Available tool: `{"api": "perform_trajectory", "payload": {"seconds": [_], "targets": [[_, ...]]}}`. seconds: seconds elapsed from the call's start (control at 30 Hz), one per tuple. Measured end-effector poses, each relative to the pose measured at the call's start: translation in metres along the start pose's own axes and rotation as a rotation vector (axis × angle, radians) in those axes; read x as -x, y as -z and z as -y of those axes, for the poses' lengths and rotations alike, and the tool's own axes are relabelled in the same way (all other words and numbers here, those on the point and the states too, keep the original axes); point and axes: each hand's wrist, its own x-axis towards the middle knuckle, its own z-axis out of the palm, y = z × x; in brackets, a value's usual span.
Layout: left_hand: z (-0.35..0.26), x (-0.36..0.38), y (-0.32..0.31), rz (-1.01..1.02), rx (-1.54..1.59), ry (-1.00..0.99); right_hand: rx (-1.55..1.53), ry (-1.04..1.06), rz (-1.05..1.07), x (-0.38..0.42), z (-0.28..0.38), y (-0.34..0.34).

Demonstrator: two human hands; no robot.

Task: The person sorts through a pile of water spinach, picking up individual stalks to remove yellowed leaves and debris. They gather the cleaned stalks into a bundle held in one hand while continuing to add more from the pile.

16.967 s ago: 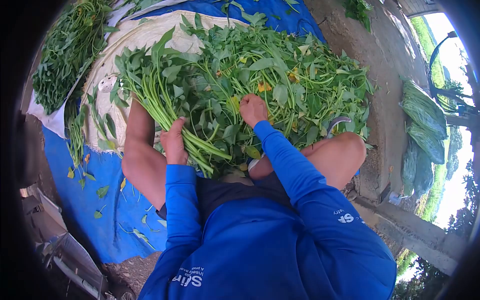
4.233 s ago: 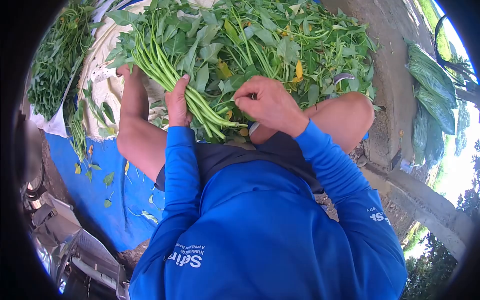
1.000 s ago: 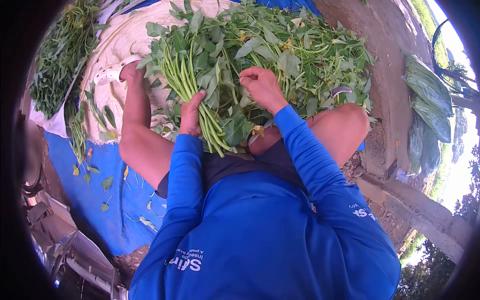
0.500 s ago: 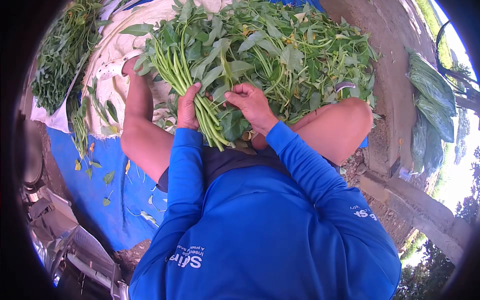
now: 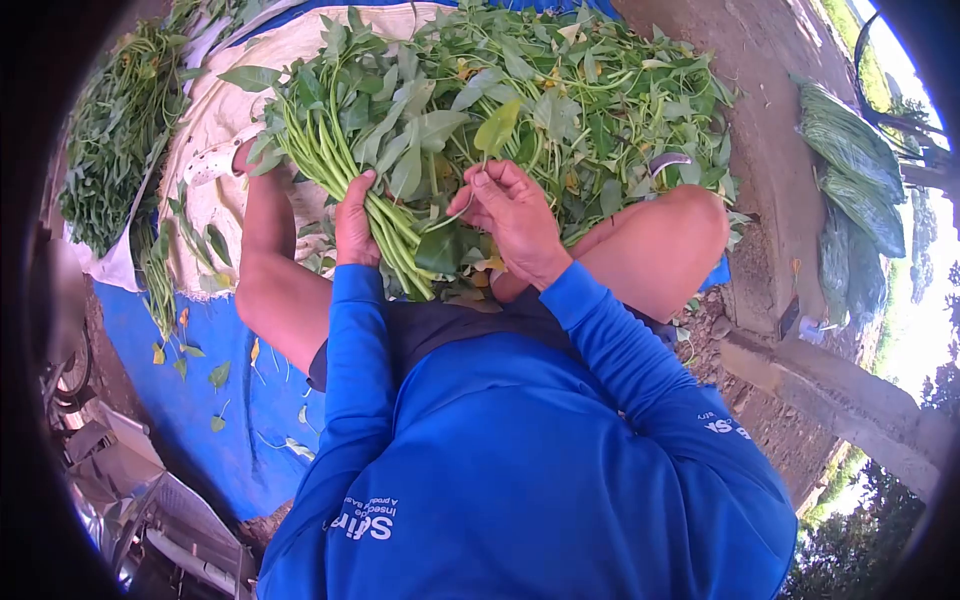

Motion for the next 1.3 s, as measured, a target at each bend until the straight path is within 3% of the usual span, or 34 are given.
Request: {"api": "perform_trajectory", "payload": {"seconds": [0.03, 0.07, 0.13, 0.27, 0.33, 0.43, 0.53, 0.67, 0.73, 0.8, 0.87, 0.93, 1.0, 1.07, 1.17, 1.27, 1.3], "targets": [[-0.004, -0.001, -0.003, -0.025, -0.014, 0.002, -0.032, 0.034, -0.026, -0.001, 0.011, 0.01], [-0.01, 0.001, -0.002, -0.058, -0.035, 0.0, -0.101, 0.154, -0.191, -0.004, 0.041, 0.024], [-0.013, 0.003, -0.002, -0.044, -0.064, -0.014, 0.041, 0.079, -0.224, -0.004, 0.056, 0.033], [-0.015, -0.007, -0.013, -0.031, -0.078, -0.019, 0.708, -0.054, 0.195, 0.013, 0.037, 0.015], [-0.022, 0.003, -0.024, -0.055, -0.137, -0.022, 0.958, 0.012, 0.253, 0.013, 0.027, 0.0], [-0.03, 0.006, -0.026, -0.052, -0.168, -0.05, 0.808, 0.261, 0.205, 0.005, 0.014, 0.008], [-0.037, 0.009, -0.032, -0.069, -0.144, -0.086, 1.075, 0.685, 0.118, 0.007, 0.025, 0.009], [-0.048, 0.009, -0.037, -0.063, -0.095, -0.089, 0.986, 0.231, 0.143, 0.013, 0.066, 0.025], [-0.055, 0.003, -0.029, -0.068, -0.116, -0.089, 0.964, 0.189, 0.037, 0.01, 0.094, 0.045], [-0.063, -0.002, -0.026, -0.107, -0.071, -0.043, 1.238, 0.133, -0.204, 0.002, 0.124, 0.072], [-0.07, -0.01, -0.018, -0.065, -0.056, 0.026, 1.633, 0.677, -0.468, -0.01, 0.125, 0.101], [-0.077, -0.011, -0.018, -0.027, -0.029, 0.114, 1.531, 0.764, -0.435, -0.007, 0.128, 0.09], [-0.082, -0.008, -0.022, -0.022, -0.082, 0.14, 0.942, 0.372, -0.108, 0.009, 0.114, 0.05], [-0.083, -0.004, -0.031, -0.033, -0.116, 0.149, 0.817, 0.416, 0.128, 0.017, 0.093, 0.008], [-0.085, -0.01, -0.031, 0.017, -0.135, 0.204, 0.751, 0.46, 0.207, -0.001, 0.068, -0.019], [-0.097, -0.009, -0.036, 0.07, -0.071, 0.197, 0.827, 0.472, -0.207, -0.042, 0.05, 0.01], [-0.11, -0.005, -0.036, 0.107, -0.164, 0.158, 0.935, 0.251, -0.038, -0.046, 0.056, 0.019]]}}
